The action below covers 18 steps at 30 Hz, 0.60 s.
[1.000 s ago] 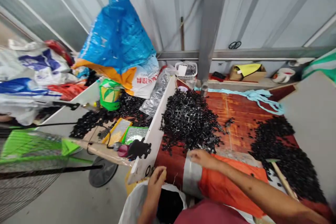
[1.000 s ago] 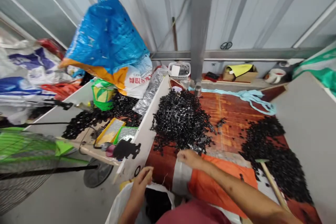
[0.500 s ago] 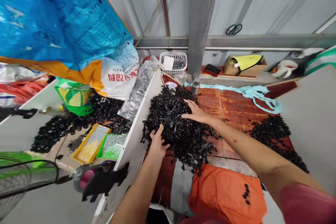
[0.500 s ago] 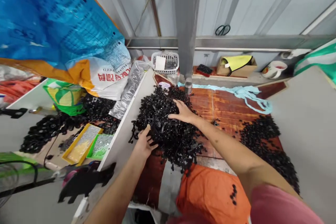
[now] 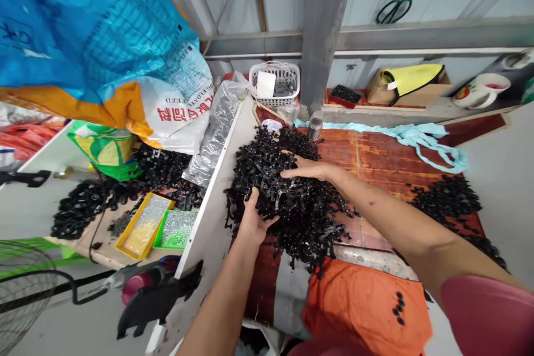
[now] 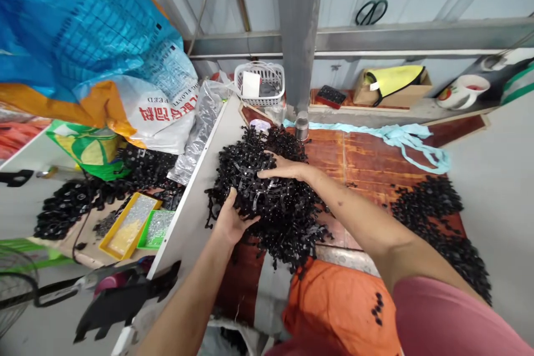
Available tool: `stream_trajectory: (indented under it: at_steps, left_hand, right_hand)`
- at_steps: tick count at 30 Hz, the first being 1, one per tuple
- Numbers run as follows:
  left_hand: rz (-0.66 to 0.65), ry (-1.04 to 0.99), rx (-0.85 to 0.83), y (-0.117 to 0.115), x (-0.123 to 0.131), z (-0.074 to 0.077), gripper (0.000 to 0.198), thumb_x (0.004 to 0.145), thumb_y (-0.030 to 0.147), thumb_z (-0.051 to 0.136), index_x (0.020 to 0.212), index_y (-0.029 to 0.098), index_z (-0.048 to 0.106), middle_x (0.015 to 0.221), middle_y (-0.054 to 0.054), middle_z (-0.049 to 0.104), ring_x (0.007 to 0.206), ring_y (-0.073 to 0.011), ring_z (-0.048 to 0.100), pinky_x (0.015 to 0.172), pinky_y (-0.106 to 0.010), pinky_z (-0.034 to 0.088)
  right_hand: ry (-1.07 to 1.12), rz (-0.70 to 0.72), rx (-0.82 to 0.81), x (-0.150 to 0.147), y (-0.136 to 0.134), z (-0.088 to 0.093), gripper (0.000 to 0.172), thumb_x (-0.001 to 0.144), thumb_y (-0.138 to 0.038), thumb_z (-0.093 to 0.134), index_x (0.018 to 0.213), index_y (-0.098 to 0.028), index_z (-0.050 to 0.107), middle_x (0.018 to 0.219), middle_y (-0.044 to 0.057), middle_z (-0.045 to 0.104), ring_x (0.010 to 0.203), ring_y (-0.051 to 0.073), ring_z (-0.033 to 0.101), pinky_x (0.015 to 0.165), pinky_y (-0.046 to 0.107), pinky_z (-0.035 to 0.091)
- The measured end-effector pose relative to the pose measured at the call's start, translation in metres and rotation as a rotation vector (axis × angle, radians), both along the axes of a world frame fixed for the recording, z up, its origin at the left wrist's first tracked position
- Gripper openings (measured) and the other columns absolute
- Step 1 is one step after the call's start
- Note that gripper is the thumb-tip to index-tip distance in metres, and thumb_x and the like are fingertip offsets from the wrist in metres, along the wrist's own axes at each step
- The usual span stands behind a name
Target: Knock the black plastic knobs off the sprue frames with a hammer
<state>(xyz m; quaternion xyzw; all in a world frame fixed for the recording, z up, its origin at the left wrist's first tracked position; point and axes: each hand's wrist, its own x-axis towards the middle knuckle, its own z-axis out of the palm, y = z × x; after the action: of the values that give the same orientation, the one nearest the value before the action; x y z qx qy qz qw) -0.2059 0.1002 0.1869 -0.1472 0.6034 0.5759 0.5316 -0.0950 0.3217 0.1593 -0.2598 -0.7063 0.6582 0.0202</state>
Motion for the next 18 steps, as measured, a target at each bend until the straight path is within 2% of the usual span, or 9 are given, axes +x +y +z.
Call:
stream_trajectory:
  at_steps: [3, 6, 9, 13, 15, 18]
  left_hand:
    - [-0.014, -0.091, 0.017, 0.007, -0.005, 0.007, 0.056, 0.083, 0.067, 0.062, 0.127, 0.033, 0.058, 0.137, -0.010, 0.062, 0.123, -0.0325, 0.058, 0.097, -0.057, 0.050]
    - [0.003, -0.147, 0.039, 0.011, -0.004, 0.023, 0.053, 0.086, 0.071, 0.055, 0.121, 0.032, 0.063, 0.136, -0.006, 0.064, 0.125, -0.0301, 0.057, 0.099, -0.055, 0.048]
    - [0.014, -0.158, 0.096, 0.013, 0.000, 0.045, 0.050, 0.086, 0.071, 0.055, 0.118, 0.033, 0.065, 0.134, -0.002, 0.065, 0.122, -0.0273, 0.058, 0.094, -0.049, 0.050]
    - [0.007, -0.181, 0.185, 0.015, 0.000, 0.071, 0.048, 0.085, 0.070, 0.059, 0.115, 0.033, 0.067, 0.130, -0.001, 0.067, 0.113, -0.0257, 0.062, 0.088, -0.049, 0.053]
    - [0.014, -0.192, 0.210, 0.015, -0.002, 0.078, 0.050, 0.083, 0.072, 0.060, 0.114, 0.033, 0.067, 0.128, -0.002, 0.067, 0.111, -0.0256, 0.062, 0.088, -0.049, 0.053]
    - [0.027, -0.218, 0.218, 0.013, -0.004, 0.079, 0.052, 0.082, 0.073, 0.061, 0.113, 0.032, 0.066, 0.124, -0.003, 0.067, 0.108, -0.0251, 0.062, 0.086, -0.048, 0.054]
  right_hand:
    - [0.013, -0.042, -0.059, -0.006, -0.004, 0.004, 0.101, 0.064, -0.066, 0.084, 0.152, -0.032, 0.047, 0.162, 0.005, 0.039, 0.152, 0.033, 0.027, 0.128, 0.056, 0.014]
    - [0.060, -0.087, -0.098, -0.004, -0.012, 0.014, 0.098, 0.064, -0.060, 0.088, 0.149, -0.032, 0.050, 0.161, 0.004, 0.040, 0.152, 0.031, 0.028, 0.129, 0.053, 0.011]
    - [0.133, -0.127, -0.161, 0.003, -0.024, 0.029, 0.088, 0.070, -0.058, 0.084, 0.148, -0.033, 0.052, 0.159, 0.001, 0.044, 0.149, 0.028, 0.035, 0.127, 0.052, 0.020]
    - [0.226, -0.150, -0.251, 0.004, -0.031, 0.055, 0.076, 0.076, -0.057, 0.078, 0.144, -0.030, 0.057, 0.146, 0.002, 0.059, 0.138, 0.028, 0.051, 0.120, 0.050, 0.038]
    - [0.253, -0.159, -0.270, 0.001, -0.031, 0.065, 0.076, 0.074, -0.054, 0.081, 0.142, -0.031, 0.058, 0.144, 0.002, 0.061, 0.135, 0.027, 0.054, 0.119, 0.049, 0.039]
    - [0.263, -0.176, -0.272, -0.002, -0.033, 0.072, 0.080, 0.070, -0.050, 0.086, 0.143, -0.031, 0.057, 0.140, 0.002, 0.065, 0.135, 0.027, 0.054, 0.121, 0.051, 0.035]
